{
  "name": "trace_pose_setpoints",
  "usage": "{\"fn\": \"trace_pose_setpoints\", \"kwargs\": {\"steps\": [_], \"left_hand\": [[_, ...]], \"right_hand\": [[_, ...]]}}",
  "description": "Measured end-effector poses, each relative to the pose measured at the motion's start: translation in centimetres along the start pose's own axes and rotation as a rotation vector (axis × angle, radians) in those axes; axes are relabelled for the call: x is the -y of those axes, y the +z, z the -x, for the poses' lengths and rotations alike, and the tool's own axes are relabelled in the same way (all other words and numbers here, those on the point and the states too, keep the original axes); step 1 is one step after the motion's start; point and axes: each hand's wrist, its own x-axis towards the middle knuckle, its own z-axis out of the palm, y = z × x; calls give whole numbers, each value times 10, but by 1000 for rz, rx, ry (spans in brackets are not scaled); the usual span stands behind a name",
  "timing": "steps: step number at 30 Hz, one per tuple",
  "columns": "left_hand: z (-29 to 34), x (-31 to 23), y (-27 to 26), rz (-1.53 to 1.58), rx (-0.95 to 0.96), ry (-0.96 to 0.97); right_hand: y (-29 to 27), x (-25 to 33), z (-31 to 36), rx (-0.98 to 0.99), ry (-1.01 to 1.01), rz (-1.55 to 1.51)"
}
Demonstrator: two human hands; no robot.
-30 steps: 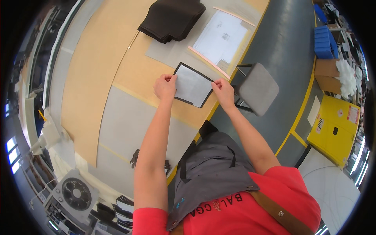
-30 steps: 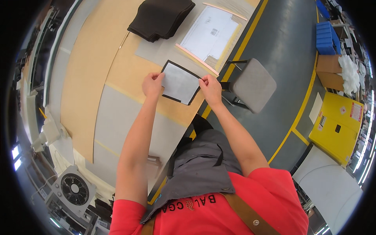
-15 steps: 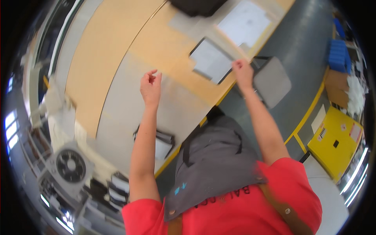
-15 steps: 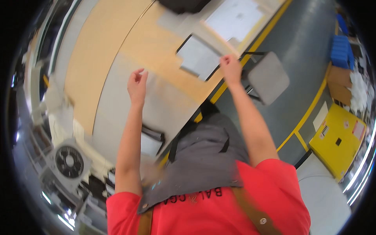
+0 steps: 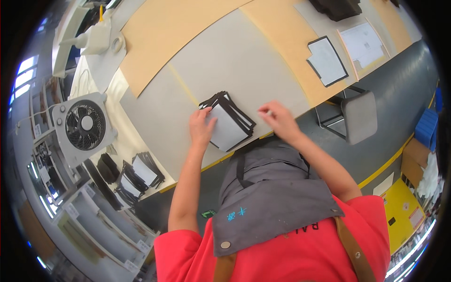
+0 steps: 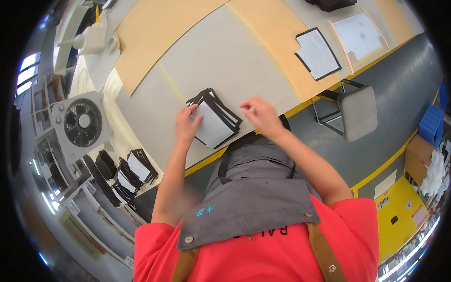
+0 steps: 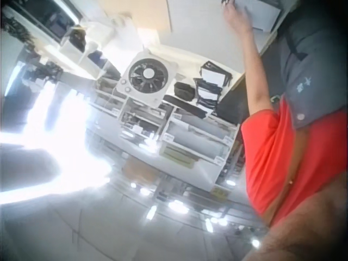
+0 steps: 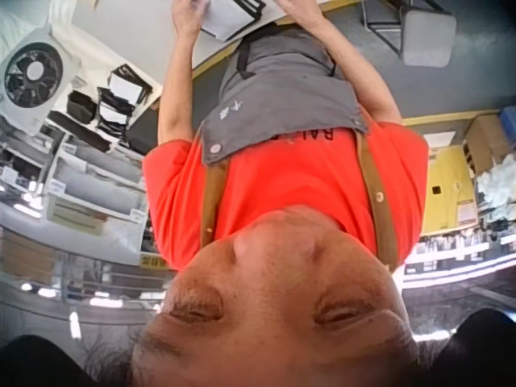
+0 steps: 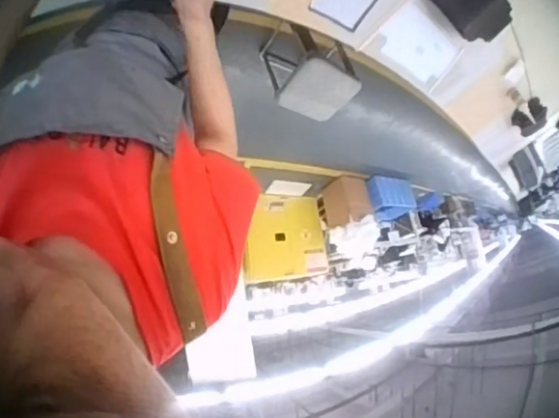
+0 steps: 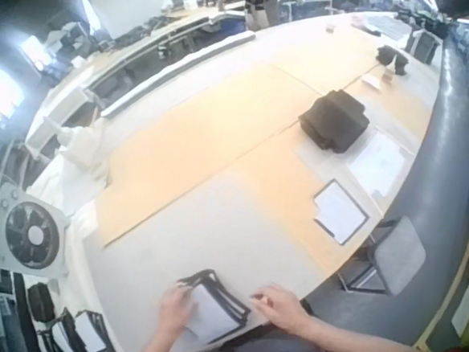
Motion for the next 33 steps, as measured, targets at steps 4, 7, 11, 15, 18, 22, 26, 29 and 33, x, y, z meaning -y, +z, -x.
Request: {"fn": "trace_pose_setpoints", "kwargs": {"steps": [4, 7, 11, 15, 18, 22, 26, 29, 33], "left_hand": [[1, 6, 4, 49, -18, -19], [-4, 10, 4, 98, 49, -99], [-5, 20, 11, 138, 83, -149], [1, 25, 16, 30, -66, -2], [2, 26, 18, 88, -24, -92], [4, 27, 19, 144, -38, -116], [4, 23, 15, 131, -137, -63], [-6, -3, -7, -15, -279, 150], [-11, 17, -24, 308, 125, 6]], "right_hand": [[56, 16, 8, 104, 90, -69], [73, 14, 10, 85, 135, -63], [89, 4, 11, 48, 85, 3], [109, -5, 2, -79, -71, 96], [122, -10, -6, -128, -123, 178], [127, -11, -13, -138, -101, 233], [127, -14, -19, -61, -65, 285], [123, -19, -21, -115, -194, 292], [101, 10, -3, -105, -192, 77]]}}
